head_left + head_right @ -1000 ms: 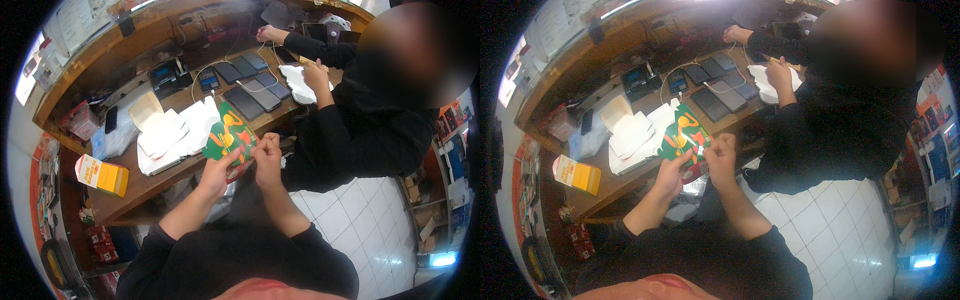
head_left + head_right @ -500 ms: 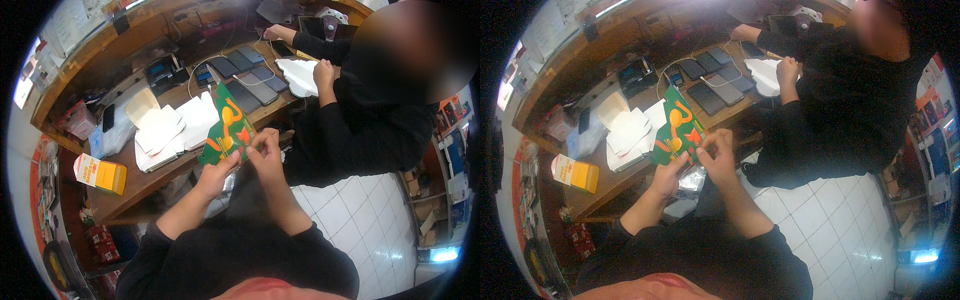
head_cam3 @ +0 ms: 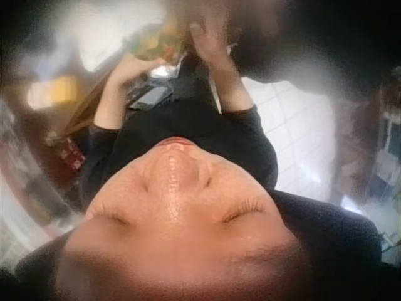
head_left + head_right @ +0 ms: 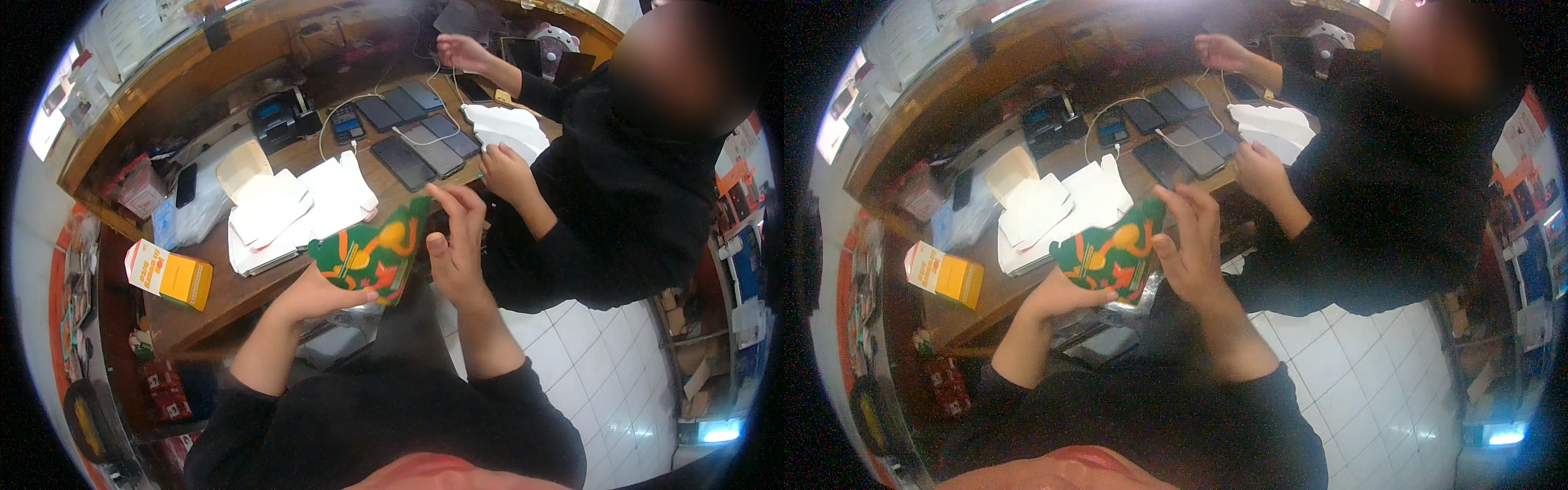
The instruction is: The person assembles small, flat-packed cardboard boxes by folding the flaps and securing them with adhesive. They handle multiple boxes one by one, folding the sides and bottom to form the box shape.
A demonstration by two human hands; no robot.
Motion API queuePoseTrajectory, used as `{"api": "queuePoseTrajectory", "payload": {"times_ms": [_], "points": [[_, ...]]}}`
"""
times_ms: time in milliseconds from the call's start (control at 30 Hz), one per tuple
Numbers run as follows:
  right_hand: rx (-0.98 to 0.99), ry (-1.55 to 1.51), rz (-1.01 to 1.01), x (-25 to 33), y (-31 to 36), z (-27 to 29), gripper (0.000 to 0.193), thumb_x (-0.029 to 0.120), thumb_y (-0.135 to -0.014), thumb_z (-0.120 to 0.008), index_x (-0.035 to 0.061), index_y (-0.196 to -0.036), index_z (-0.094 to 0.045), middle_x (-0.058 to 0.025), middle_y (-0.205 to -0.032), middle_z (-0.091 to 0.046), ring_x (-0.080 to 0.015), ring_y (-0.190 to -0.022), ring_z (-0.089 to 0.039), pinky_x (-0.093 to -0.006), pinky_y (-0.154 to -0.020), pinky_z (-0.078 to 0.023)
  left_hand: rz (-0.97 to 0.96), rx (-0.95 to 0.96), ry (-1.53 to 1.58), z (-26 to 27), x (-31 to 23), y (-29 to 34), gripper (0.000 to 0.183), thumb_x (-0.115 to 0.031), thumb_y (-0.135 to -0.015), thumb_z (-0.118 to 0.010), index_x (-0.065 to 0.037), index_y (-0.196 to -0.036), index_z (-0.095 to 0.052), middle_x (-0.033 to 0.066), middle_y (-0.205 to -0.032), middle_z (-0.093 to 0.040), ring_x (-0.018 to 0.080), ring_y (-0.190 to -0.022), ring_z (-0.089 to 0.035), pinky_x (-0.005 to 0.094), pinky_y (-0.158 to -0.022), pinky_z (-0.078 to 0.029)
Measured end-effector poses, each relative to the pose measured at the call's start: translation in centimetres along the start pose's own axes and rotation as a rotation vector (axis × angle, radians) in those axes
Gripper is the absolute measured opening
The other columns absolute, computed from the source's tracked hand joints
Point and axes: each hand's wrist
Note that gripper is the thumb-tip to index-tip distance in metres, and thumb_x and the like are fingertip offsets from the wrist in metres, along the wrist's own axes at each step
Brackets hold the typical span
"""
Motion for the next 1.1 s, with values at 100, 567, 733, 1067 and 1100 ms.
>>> {"api": "queuePoseTrajectory", "payload": {"times_ms": [100, 567, 733, 1067, 1100], "points": [[0.339, 0.232, 0.124, -1.6, -2.2, 0.3, 0.032, 0.036, -0.092, -0.044, 0.0085, -0.095, -0.060, -0.0104, -0.102, -0.051, -0.0289, -0.110, -0.046, -0.0472, -0.101, -0.026, 0.061, 0.116, -0.008, 1.2, 0.1, 0.3, 0.070, -0.010, -0.068, -0.078, -0.002, -0.128, -0.043, 0.0063, -0.115, -0.057, 0.0136, -0.104, -0.053, 0.0300, -0.091, -0.044], [0.451, 0.453, 0.115, -2.0, -4.5, -1.4, 0.031, 0.032, -0.089, -0.049, 0.0119, -0.073, -0.066, -0.0038, -0.073, -0.057, -0.0241, -0.083, -0.054, -0.0495, -0.094, -0.030, -0.311, -0.598, -0.653, 2.9, -2.5, -0.8, 0.109, -0.031, -0.053, -0.087, -0.005, -0.140, -0.027, 0.0197, -0.132, -0.043, 0.0320, -0.124, -0.041, 0.0406, -0.101, -0.034], [0.525, 0.422, 0.198, -2.2, -4.3, -2.3, 0.017, 0.022, -0.085, -0.057, 0.0079, -0.079, -0.064, -0.0056, -0.082, -0.057, -0.0251, -0.084, -0.054, -0.0469, -0.094, -0.030, 0.000, 0.020, -0.387, 1.8, -3.6, -3.2, 0.059, -0.026, -0.070, -0.078, -0.002, -0.119, -0.055, 0.0100, -0.101, -0.065, 0.0161, -0.090, -0.061, 0.0314, -0.079, -0.048], [0.459, 0.013, -0.009, -4.0, 0.1, -2.3, 0.041, 0.018, -0.080, -0.063, 0.0045, -0.119, -0.057, -0.0132, -0.109, -0.057, -0.0303, -0.104, -0.052, -0.0375, -0.091, -0.039, 0.095, 0.051, -0.079, 1.9, -1.2, -5.8, 0.029, -0.014, -0.082, -0.068, 0.000, -0.106, -0.060, 0.0040, -0.090, -0.064, 0.0089, -0.080, -0.059, 0.0253, -0.070, -0.048], [0.472, -0.029, -0.035, -4.1, 0.2, -2.1, 0.040, 0.018, -0.081, -0.062, 0.0041, -0.118, -0.057, -0.0133, -0.108, -0.058, -0.0293, -0.102, -0.053, -0.0372, -0.090, -0.040, -0.007, 0.044, -0.088, 1.8, -0.6, -6.1, 0.027, -0.015, -0.082, -0.067, -0.001, -0.104, -0.060, 0.0038, -0.090, -0.064, 0.0092, -0.080, -0.058, 0.0252, -0.070, -0.047]]}}
Point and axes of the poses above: each hand's wrist, its own y-axis away from the middle knuckle, its own z-axis out of the back of the hand, x = y × z
